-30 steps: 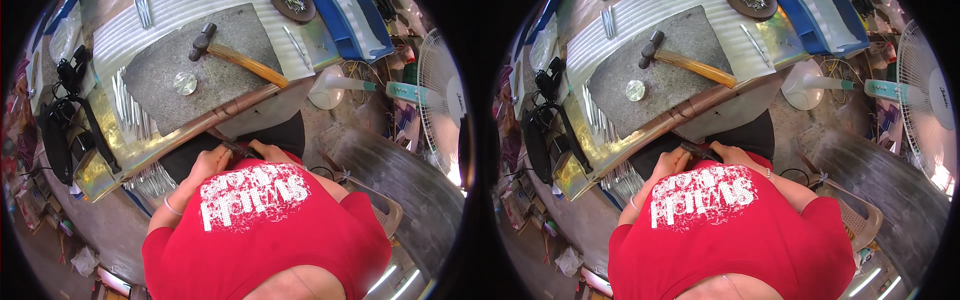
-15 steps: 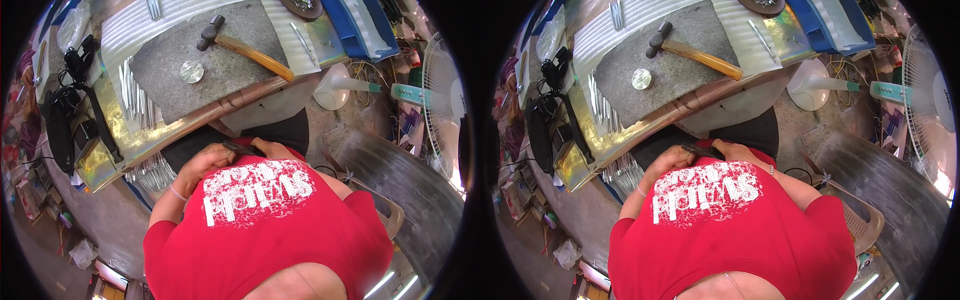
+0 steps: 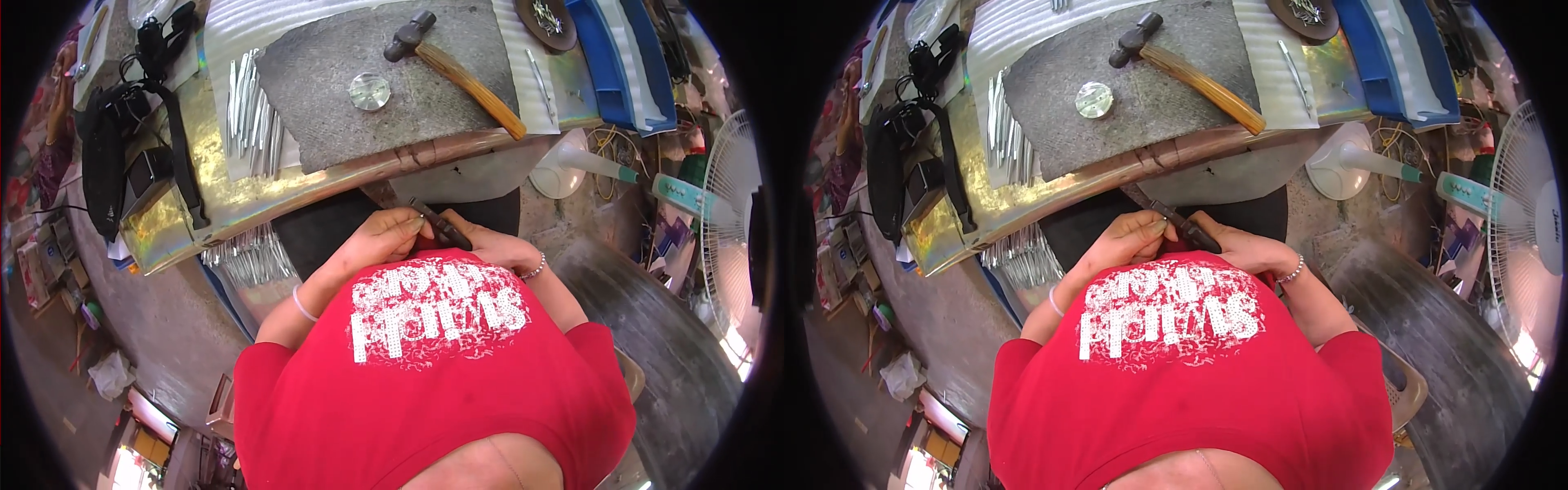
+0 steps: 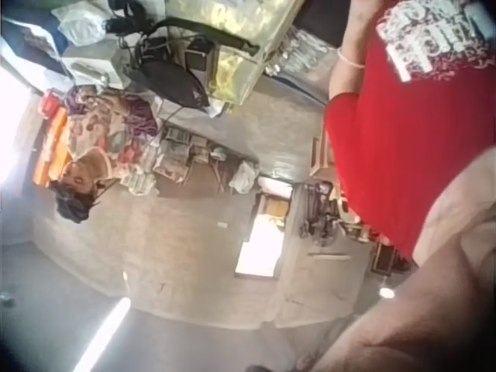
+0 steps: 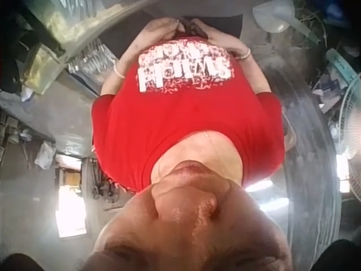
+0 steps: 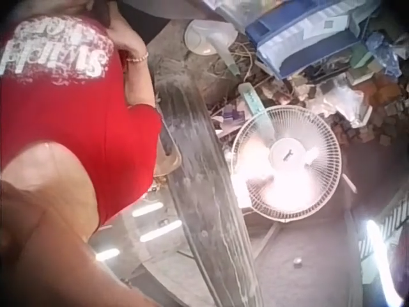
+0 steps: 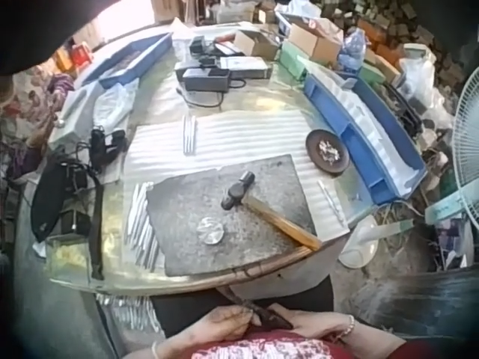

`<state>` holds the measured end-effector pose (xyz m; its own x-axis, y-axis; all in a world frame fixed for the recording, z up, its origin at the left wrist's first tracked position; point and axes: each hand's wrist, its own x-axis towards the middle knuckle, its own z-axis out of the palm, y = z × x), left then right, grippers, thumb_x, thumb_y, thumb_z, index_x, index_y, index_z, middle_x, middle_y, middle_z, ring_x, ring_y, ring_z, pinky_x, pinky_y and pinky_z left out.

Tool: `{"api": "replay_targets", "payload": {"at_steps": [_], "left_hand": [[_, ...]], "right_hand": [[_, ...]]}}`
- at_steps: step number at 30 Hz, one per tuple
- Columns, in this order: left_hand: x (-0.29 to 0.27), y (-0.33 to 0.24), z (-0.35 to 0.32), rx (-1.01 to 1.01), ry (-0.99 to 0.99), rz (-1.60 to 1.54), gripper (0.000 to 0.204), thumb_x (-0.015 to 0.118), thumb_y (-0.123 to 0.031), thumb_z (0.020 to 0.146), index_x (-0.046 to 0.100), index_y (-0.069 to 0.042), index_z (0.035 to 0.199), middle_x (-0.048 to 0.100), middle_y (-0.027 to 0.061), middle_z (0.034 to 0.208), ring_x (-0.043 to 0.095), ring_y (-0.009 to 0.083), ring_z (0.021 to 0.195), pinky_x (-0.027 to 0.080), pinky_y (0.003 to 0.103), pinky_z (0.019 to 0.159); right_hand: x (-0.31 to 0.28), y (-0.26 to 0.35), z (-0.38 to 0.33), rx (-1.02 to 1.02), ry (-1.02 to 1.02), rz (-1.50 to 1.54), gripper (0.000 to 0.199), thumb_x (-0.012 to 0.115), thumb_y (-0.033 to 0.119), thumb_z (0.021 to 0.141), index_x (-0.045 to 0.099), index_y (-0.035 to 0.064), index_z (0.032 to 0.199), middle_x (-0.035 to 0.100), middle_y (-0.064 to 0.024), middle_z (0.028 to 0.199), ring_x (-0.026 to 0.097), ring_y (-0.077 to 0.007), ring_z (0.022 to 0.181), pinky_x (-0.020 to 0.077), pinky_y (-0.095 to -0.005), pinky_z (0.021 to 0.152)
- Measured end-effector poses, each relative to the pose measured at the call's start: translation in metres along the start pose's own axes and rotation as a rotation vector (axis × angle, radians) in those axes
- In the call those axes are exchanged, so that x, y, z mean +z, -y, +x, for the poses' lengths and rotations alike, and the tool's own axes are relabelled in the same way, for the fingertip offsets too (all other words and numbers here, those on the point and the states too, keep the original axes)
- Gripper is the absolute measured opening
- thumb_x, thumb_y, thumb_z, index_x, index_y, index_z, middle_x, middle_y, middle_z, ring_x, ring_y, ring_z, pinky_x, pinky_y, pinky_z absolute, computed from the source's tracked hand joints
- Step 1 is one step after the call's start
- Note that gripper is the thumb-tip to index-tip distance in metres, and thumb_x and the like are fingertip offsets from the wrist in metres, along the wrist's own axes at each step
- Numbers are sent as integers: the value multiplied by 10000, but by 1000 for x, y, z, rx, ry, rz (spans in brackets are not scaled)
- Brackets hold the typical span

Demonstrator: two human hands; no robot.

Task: Stamping or marking thin metal rods using a punch tool and a hammer on a stone anvil.

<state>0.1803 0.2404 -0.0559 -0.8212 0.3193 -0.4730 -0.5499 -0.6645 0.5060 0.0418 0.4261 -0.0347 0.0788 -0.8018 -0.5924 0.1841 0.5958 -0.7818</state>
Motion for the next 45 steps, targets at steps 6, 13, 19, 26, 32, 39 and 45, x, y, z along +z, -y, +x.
{"api": "replay_targets", "payload": {"at_steps": [6,13,19,26,32,39,45], "left_hand": [[1,-1,-1,52,-91,137,245,468,-228,977,548,4,975,346,-59,569,265,28,477,209,199,432],[-2,12,8,130,-225,329,198,461,-193,972,544,-14,983,419,-9,543,364,96,428,285,236,425],[-3,24,3,435,-584,1347,107,528,-180,902,564,-89,945,567,209,673,598,383,642,458,445,492],[-30,29,-15,239,-166,505,201,508,-191,935,561,-13,856,501,-2,542,461,144,430,345,278,420],[-30,30,-25,-144,31,-420,223,537,-232,926,528,-55,790,345,-86,552,315,15,476,263,173,432],[-6,15,-40,119,-230,517,137,558,-177,911,573,-41,904,537,21,630,508,70,530,395,224,491],[-23,33,-30,630,-552,1656,94,609,-81,778,568,-110,858,547,52,565,570,237,436,455,357,344]], "right_hand": [[6,-1,6,-33,-82,29,597,624,458,852,393,44,1216,595,-156,1029,576,-199,997,423,-317,862],[14,-8,12,-1,-219,38,567,648,467,823,448,42,1141,619,-164,942,613,-226,935,445,-329,799],[25,-5,14,162,-345,-136,524,694,416,770,438,45,1037,588,-220,745,609,-391,737,446,-374,656],[37,-1,14,140,-329,-135,454,657,383,790,444,56,1022,595,-275,799,600,-447,810,447,-451,654],[39,-3,15,177,-234,-202,469,598,427,819,442,59,1065,605,-281,867,594,-445,864,445,-466,705],[40,-4,15,150,-211,-283,487,596,433,809,439,59,1079,600,-273,901,595,-442,870,444,-465,714],[43,13,18,273,-268,-196,506,681,403,749,481,63,1066,622,-262,877,611,-415,880,454,-433,729]]}}
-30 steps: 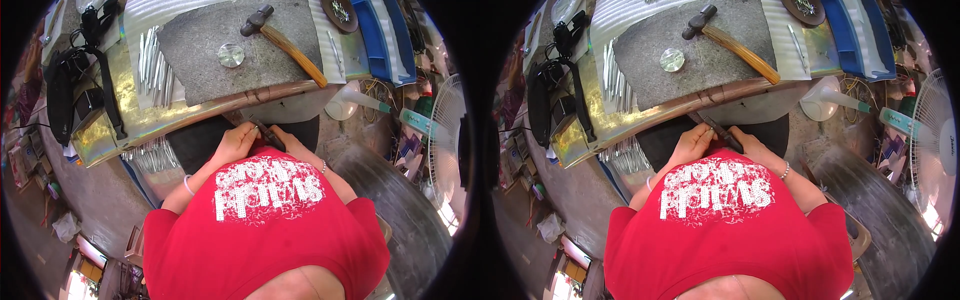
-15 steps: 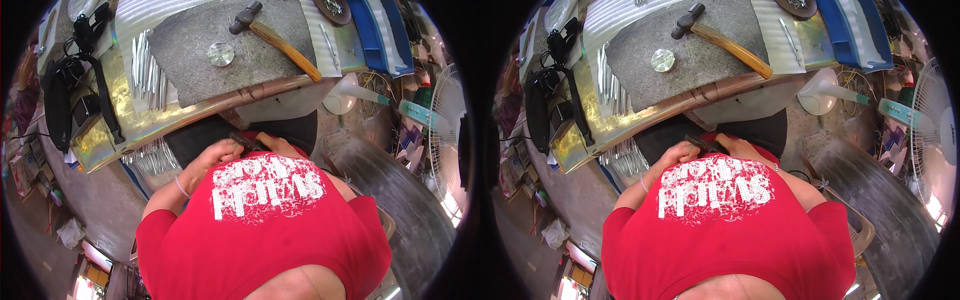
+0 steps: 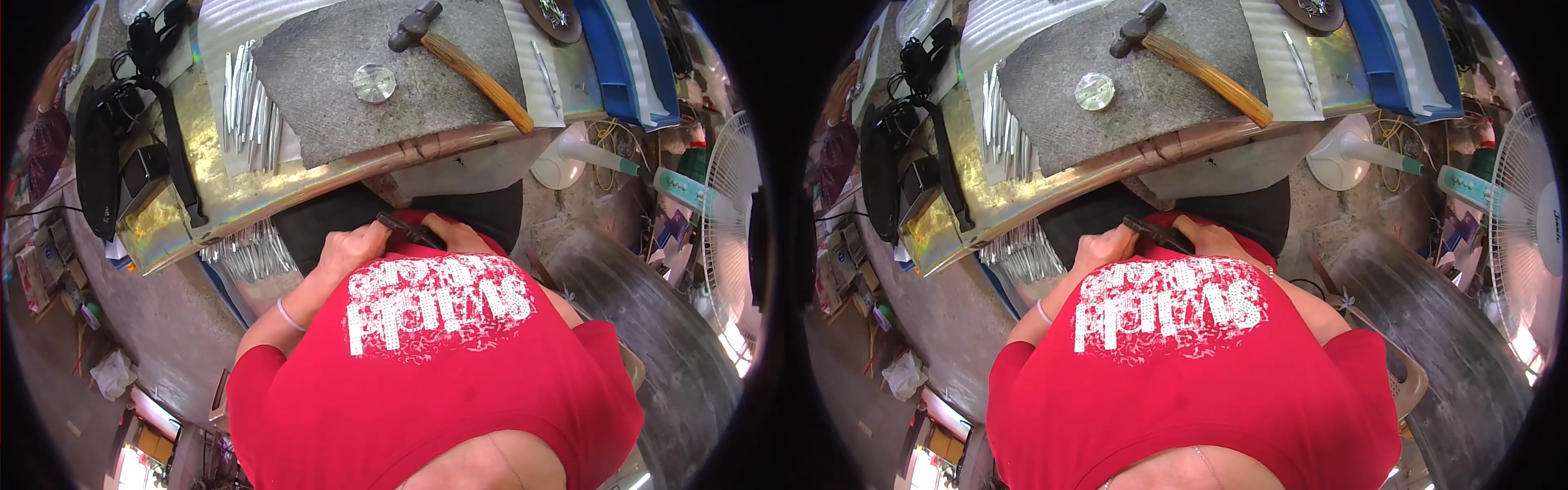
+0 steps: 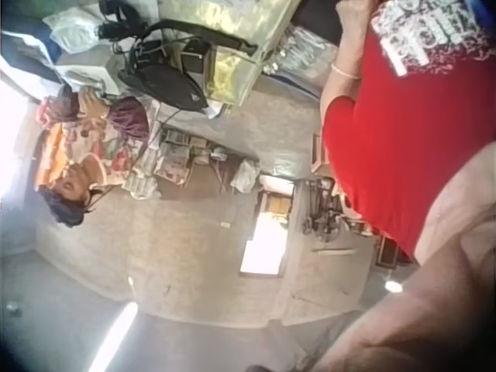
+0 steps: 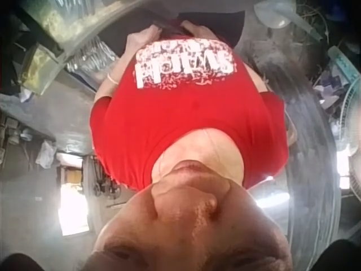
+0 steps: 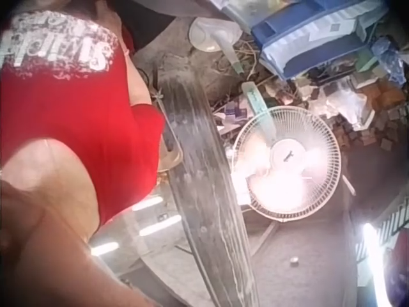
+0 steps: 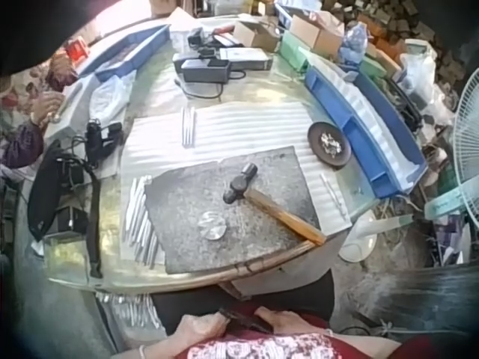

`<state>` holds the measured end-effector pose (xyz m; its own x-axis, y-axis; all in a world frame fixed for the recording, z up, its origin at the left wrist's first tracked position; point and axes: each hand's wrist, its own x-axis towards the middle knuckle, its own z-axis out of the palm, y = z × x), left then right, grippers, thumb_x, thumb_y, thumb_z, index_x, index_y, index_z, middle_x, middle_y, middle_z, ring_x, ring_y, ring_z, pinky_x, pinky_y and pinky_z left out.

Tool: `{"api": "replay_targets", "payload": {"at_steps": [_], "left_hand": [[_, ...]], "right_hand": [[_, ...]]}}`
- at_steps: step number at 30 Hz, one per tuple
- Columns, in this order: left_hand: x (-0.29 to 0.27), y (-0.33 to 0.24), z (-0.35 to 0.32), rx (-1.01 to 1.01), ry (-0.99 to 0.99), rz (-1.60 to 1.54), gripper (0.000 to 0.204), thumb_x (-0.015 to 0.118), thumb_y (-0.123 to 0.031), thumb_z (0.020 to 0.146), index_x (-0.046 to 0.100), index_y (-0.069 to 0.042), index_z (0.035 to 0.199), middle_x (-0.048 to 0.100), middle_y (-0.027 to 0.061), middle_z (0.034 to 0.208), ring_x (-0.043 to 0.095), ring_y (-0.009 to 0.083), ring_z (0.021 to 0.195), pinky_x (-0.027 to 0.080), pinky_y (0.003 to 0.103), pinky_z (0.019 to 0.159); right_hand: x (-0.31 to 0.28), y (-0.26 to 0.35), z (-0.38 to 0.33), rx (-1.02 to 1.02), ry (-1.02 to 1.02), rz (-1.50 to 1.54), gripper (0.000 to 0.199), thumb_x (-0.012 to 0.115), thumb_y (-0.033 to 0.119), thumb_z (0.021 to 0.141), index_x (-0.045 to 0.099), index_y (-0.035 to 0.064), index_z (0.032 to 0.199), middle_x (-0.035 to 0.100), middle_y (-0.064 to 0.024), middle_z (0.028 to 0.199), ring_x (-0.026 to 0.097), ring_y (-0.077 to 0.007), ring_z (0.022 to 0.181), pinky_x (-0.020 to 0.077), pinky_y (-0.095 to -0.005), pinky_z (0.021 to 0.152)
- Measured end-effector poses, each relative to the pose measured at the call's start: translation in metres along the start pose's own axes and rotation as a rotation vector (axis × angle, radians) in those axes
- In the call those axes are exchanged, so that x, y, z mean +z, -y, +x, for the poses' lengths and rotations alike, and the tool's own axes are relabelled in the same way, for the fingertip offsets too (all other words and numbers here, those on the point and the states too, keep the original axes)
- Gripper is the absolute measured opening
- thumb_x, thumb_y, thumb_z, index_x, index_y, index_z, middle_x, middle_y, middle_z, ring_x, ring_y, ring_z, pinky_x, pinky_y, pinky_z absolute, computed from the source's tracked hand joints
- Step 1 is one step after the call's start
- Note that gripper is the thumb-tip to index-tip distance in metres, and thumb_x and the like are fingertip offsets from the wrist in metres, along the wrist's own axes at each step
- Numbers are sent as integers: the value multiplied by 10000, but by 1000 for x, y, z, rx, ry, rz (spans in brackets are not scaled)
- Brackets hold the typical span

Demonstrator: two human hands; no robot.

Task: Stamping or marking thin metal rods using a punch tool and a hammer on a stone anvil.

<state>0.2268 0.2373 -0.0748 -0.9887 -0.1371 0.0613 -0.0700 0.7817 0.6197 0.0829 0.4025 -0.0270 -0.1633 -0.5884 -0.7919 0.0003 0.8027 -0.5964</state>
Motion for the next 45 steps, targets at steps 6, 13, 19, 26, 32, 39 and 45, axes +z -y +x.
{"api": "replay_targets", "payload": {"at_steps": [6,13,19,26,32,39,45], "left_hand": [[3,8,3,-340,249,-739,41,582,-116,868,597,-96,900,496,88,572,526,105,487,436,310,455],[8,35,-9,-660,680,-1872,237,560,-273,914,558,-54,825,514,-37,651,439,39,554,371,205,513],[-11,7,1,-737,551,-1560,188,559,-209,918,533,-61,805,483,-59,632,457,29,587,396,209,530],[-5,4,-22,-87,74,-162,158,614,-125,811,554,-86,952,567,87,635,586,267,489,469,360,436],[-32,83,-115,-359,261,80,69,508,-105,895,552,-52,886,620,132,704,619,326,598,455,409,471],[-52,10,-11,-568,121,-806,188,468,-125,939,581,-2,854,557,42,686,503,104,592,416,244,565],[-41,-13,40,-329,167,-710,120,510,-73,913,592,5,875,567,109,674,548,158,547,431,261,534]], "right_hand": [[-6,12,-6,39,22,-47,544,676,421,754,484,55,1107,626,-254,872,616,-409,864,456,-432,732],[0,3,-1,-97,14,-114,529,644,437,780,481,53,1106,613,-274,911,602,-415,889,452,-450,752],[-1,-1,-5,-21,16,-137,532,624,449,787,478,57,1116,609,-277,927,596,-414,910,443,-450,777],[2,4,2,-6,82,-139,605,640,495,758,480,54,1140,602,-288,953,583,-419,945,443,-433,797],[-19,-84,0,-35,-400,665,229,623,238,865,532,46,949,496,29,768,449,-86,729,383,-242,670],[-27,-58,-24,-267,-547,371,214,613,192,858,491,41,947,493,-30,774,455,-119,738,396,-269,684],[-101,-46,-48,-100,-1058,29,289,631,181,842,470,36,1034,591,-130,787,588,-259,705,454,-352,653]]}}
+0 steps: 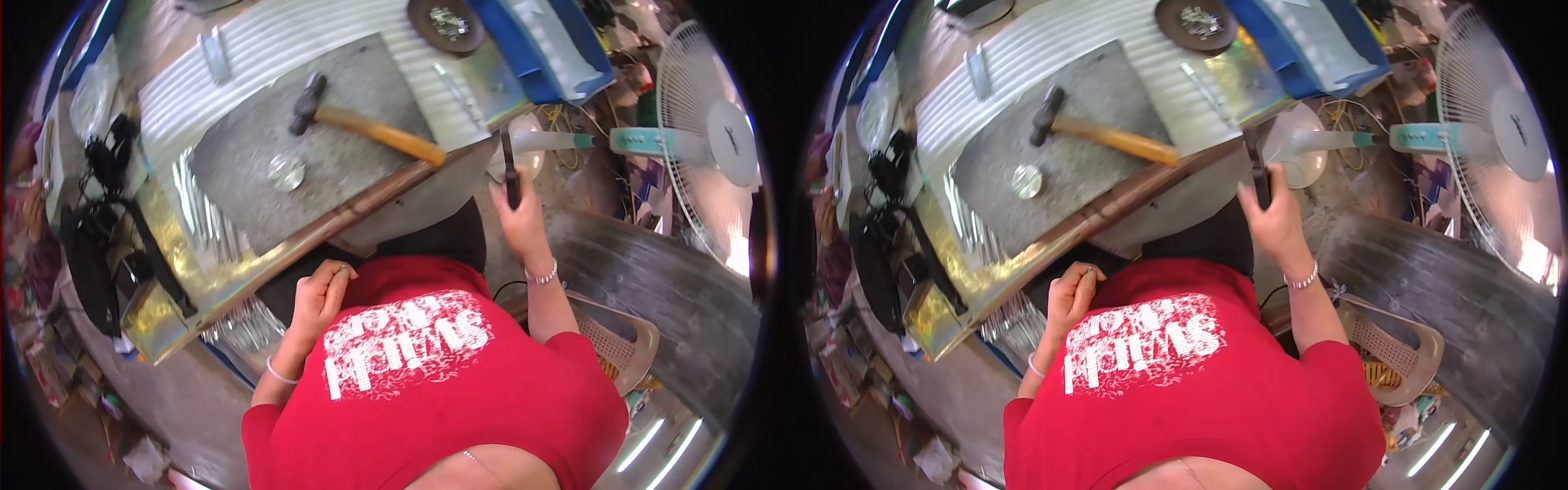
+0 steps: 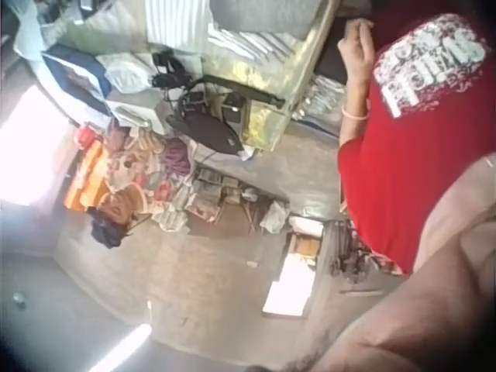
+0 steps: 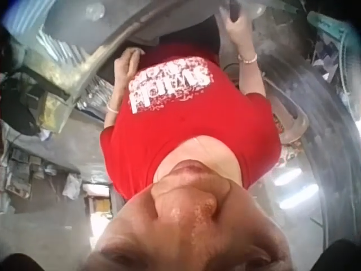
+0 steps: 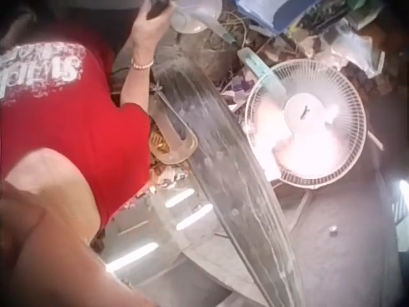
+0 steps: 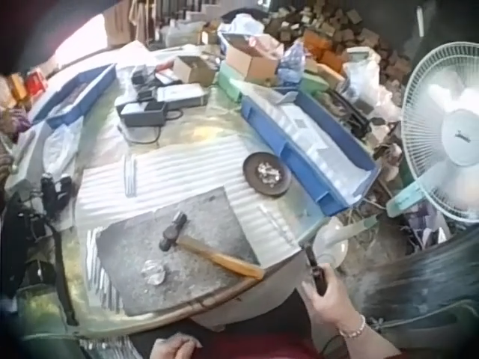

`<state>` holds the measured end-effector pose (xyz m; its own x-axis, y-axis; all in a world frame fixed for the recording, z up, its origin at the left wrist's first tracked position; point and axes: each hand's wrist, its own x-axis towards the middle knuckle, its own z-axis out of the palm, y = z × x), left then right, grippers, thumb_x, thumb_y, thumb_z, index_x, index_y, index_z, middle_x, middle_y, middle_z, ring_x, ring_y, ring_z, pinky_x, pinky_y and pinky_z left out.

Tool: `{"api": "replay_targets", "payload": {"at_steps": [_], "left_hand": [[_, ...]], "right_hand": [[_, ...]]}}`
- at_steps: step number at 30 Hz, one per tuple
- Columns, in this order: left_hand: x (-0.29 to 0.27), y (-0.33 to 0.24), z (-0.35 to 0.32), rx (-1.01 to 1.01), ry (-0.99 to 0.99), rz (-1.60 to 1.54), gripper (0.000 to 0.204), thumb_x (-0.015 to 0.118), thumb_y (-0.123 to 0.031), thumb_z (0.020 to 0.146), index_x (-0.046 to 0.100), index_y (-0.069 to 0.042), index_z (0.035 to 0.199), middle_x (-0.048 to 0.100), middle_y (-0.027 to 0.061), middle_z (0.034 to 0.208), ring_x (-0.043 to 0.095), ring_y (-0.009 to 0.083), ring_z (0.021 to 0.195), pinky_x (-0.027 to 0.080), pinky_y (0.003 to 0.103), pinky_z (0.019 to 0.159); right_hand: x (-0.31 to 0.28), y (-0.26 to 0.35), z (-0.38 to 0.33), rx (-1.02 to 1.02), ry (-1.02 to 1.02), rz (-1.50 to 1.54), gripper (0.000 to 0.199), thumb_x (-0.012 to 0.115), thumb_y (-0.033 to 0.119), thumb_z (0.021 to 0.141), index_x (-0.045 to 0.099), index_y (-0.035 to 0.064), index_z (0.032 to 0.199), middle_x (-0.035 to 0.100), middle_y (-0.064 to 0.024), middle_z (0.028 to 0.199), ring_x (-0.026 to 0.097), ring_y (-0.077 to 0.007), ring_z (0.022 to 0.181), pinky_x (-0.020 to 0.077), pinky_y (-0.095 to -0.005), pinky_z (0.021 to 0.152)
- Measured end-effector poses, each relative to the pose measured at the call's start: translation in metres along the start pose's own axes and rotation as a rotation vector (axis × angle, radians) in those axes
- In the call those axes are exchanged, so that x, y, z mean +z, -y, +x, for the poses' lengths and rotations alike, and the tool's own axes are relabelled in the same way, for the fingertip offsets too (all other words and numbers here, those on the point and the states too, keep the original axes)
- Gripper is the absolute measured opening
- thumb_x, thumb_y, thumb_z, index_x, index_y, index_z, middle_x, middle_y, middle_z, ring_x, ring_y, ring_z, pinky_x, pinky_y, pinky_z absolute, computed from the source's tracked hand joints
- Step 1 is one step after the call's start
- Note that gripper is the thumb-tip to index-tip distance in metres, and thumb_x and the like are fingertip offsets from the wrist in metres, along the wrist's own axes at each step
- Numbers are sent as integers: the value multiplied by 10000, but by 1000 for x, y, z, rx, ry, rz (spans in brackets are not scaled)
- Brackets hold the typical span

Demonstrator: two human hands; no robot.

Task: Stamping or marking thin metal rods using a punch tool and a hammer on a stone anvil.

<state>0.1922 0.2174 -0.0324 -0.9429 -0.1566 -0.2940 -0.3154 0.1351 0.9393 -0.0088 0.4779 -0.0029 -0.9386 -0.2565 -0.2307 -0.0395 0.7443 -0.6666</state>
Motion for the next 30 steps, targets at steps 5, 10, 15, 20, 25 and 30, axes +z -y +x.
{"api": "replay_targets", "payload": {"at_steps": [5,10,15,20,25,30], "left_hand": [[15,-5,18,143,-29,214,74,568,-89,889,593,-22,909,613,148,699,643,280,602,482,334,535],[23,-1,19,137,-23,297,68,589,-99,873,592,-45,914,627,148,733,645,311,634,494,360,533],[27,1,21,77,-25,271,76,593,-103,871,579,-47,920,626,148,725,636,323,625,492,375,523],[24,11,29,169,-28,347,99,586,-118,876,557,-54,944,623,172,725,621,351,631,481,403,510],[28,10,32,184,-12,310,100,585,-131,878,560,-54,936,617,169,708,619,350,619,478,413,512],[46,4,47,245,137,182,99,575,-141,886,572,-55,936,620,174,723,634,341,647,481,390,527]], "right_hand": [[-22,-15,68,-153,-204,-144,483,661,223,828,390,-38,1132,571,-244,1022,579,-386,943,450,-432,806],[-22,-30,89,-135,-166,-177,628,675,264,821,300,-56,1211,506,-293,1148,528,-397,1073,415,-430,904],[-31,-42,96,-249,-103,-11,635,506,509,905,344,-10,1233,518,-158,1079,537,-267,964,415,-367,883],[-45,-48,96,-111,73,145,588,386,525,950,374,22,1253,521,-103,1002,490,-216,989,368,-320,926],[-49,-57,101,-210,-51,112,523,400,475,965,455,15,1208,543,-56,959,502,-147,907,401,-275,851],[-46,-69,109,-158,-33,93,311,627,203,869,527,7,1089,488,-4,762,442,-81,678,385,-242,614]]}}
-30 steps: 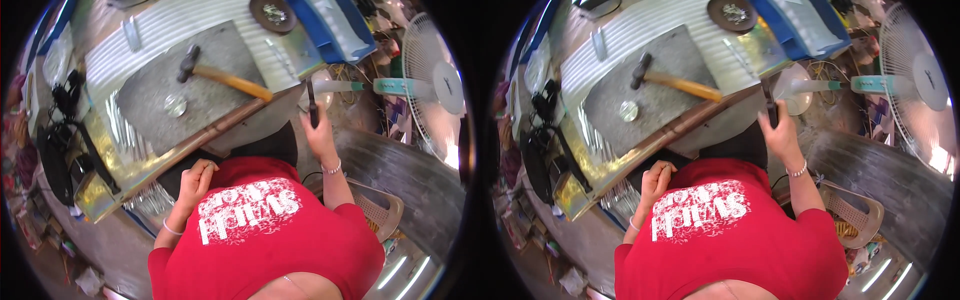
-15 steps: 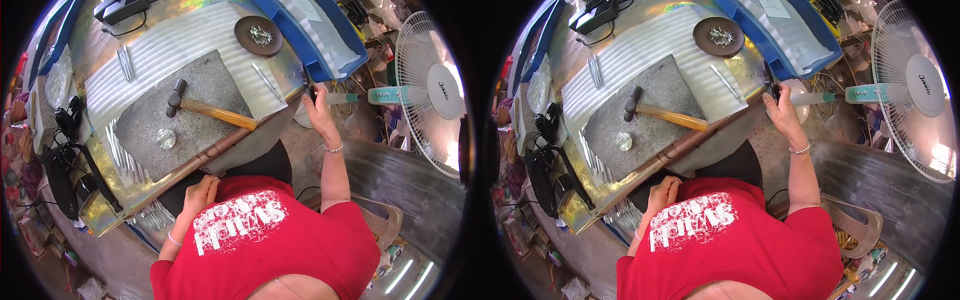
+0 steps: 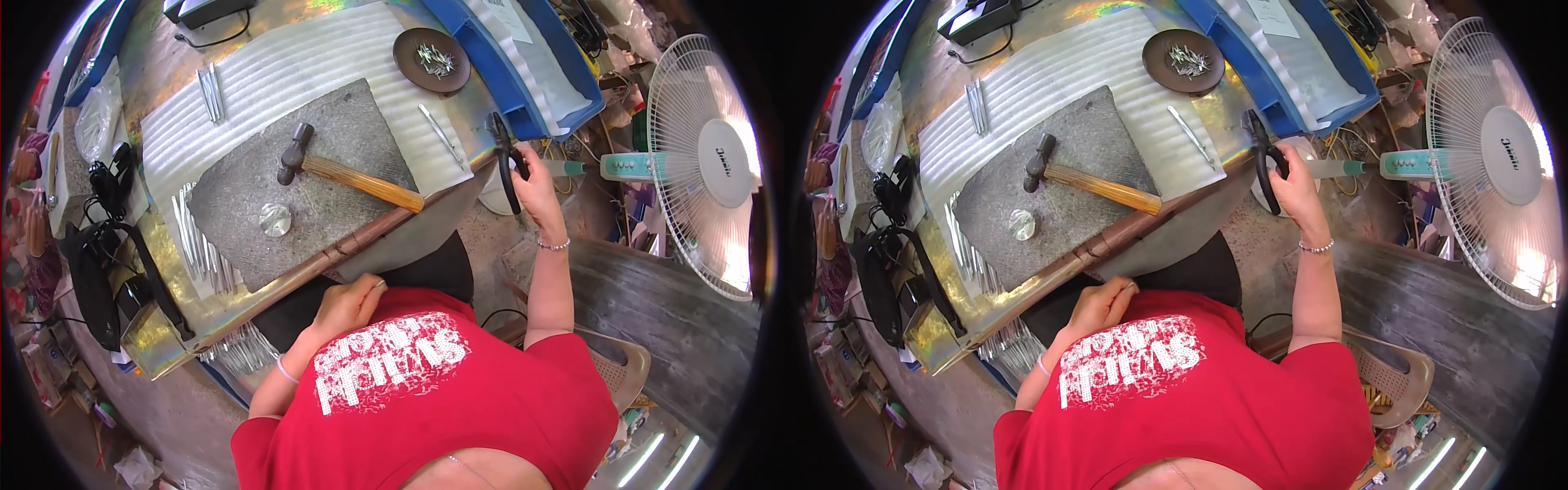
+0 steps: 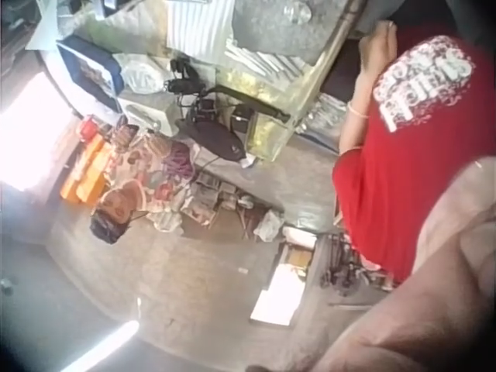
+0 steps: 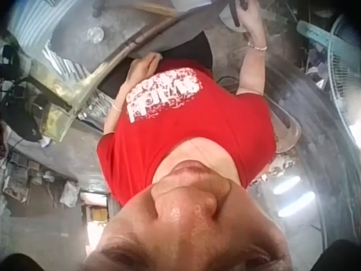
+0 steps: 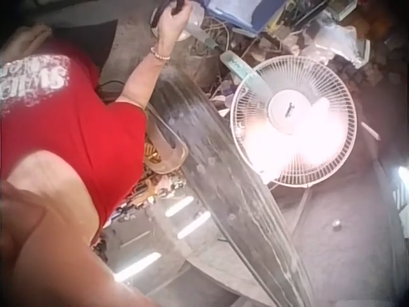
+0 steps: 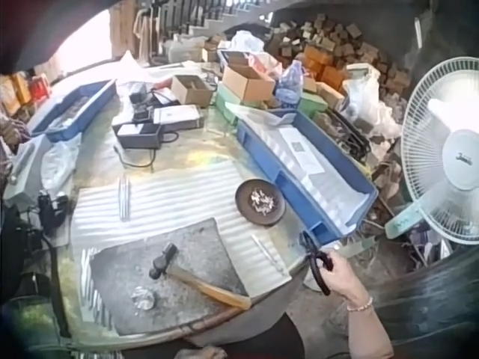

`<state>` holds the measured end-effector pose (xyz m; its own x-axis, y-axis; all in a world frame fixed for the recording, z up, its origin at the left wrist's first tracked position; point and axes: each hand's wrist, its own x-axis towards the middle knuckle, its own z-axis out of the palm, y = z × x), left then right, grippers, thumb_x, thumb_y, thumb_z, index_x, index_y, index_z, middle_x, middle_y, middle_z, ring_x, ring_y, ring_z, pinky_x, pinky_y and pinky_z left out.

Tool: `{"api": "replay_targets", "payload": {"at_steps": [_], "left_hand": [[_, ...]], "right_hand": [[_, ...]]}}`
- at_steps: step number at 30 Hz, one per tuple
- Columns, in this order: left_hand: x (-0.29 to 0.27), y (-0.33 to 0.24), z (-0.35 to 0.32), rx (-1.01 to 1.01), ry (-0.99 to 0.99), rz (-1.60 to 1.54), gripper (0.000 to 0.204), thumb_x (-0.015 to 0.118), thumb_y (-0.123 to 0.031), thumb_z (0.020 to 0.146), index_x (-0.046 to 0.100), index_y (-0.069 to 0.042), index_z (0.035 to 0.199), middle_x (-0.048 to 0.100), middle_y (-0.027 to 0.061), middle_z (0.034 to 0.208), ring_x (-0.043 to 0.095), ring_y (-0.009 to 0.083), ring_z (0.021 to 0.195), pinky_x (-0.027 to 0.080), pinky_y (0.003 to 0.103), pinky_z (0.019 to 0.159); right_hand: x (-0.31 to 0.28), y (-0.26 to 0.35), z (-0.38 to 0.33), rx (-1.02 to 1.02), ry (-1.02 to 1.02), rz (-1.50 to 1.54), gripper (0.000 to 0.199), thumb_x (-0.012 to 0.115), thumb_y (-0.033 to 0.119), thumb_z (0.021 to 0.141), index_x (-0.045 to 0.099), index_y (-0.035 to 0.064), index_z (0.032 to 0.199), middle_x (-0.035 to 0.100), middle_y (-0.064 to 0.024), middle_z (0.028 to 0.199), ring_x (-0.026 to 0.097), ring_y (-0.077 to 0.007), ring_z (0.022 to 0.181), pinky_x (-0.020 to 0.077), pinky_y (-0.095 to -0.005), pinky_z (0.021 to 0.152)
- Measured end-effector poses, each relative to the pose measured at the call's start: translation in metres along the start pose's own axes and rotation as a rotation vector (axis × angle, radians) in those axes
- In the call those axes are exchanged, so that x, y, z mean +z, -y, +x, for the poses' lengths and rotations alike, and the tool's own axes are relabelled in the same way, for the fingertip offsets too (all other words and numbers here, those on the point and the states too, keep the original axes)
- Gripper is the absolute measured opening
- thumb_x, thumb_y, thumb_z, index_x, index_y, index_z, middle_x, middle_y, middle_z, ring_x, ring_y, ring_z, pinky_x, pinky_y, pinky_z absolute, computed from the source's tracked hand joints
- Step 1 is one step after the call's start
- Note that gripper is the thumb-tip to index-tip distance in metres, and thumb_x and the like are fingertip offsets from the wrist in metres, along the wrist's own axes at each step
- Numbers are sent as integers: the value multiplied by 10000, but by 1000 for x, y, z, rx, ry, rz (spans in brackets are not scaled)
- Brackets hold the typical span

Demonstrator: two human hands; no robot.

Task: Stamping or marking thin metal rods using a punch tool and a hammer on a stone anvil.

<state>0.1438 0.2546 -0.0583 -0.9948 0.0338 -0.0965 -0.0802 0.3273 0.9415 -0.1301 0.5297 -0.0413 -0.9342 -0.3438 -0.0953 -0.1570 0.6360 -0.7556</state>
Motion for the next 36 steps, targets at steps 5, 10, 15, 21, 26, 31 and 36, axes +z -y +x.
{"api": "replay_targets", "payload": {"at_steps": [5,10,15,21,26,31,36], "left_hand": [[23,-19,40,-1,169,-295,137,532,-124,922,593,-3,947,652,119,821,658,203,756,497,295,670],[41,-30,62,-11,276,-464,166,517,-139,940,581,11,970,629,81,848,597,128,812,470,256,738],[43,-25,60,-62,324,-463,185,517,-167,943,585,2,972,631,71,846,591,124,795,470,258,727],[29,-18,41,-74,214,-350,189,514,-179,944,599,-12,966,616,50,781,569,100,730,465,252,682],[-2,-27,25,-243,222,-582,190,455,-164,971,572,-19,1009,551,24,673,539,91,607,418,221,563],[-38,-42,-4,-335,116,-661,199,461,-128,966,575,-3,1073,512,-4,648,483,43,555,400,199,505],[-82,-62,-34,-59,-206,-502,186,513,51,852,636,39,991,520,72,836,567,108,691,446,217,636]], "right_hand": [[0,24,0,61,32,-69,289,687,129,797,565,32,1040,419,56,709,369,-44,624,317,-216,533],[-9,29,-14,68,-7,155,294,687,178,826,568,15,1040,429,69,739,372,-35,649,322,-197,564],[-50,77,-43,61,13,621,271,488,227,964,542,-5,1092,478,32,777,415,1,532,331,-126,440],[-115,99,50,128,-138,23,202,530,160,907,565,55,1076,422,63,624,348,-20,509,271,-191,436],[-130,23,177,300,-153,-320,253,399,69,828,504,-9,1045,467,-81,597,437,-177,428,341,-333,378],[-112,-21,207,481,-84,-374,296,380,29,787,470,-42,1059,536,-177,686,509,-242,447,386,-370,381],[-94,23,165,-397,-434,-1014,316,489,144,875,525,-17,1145,635,-215,966,631,-364,875,489,-402,777]]}}
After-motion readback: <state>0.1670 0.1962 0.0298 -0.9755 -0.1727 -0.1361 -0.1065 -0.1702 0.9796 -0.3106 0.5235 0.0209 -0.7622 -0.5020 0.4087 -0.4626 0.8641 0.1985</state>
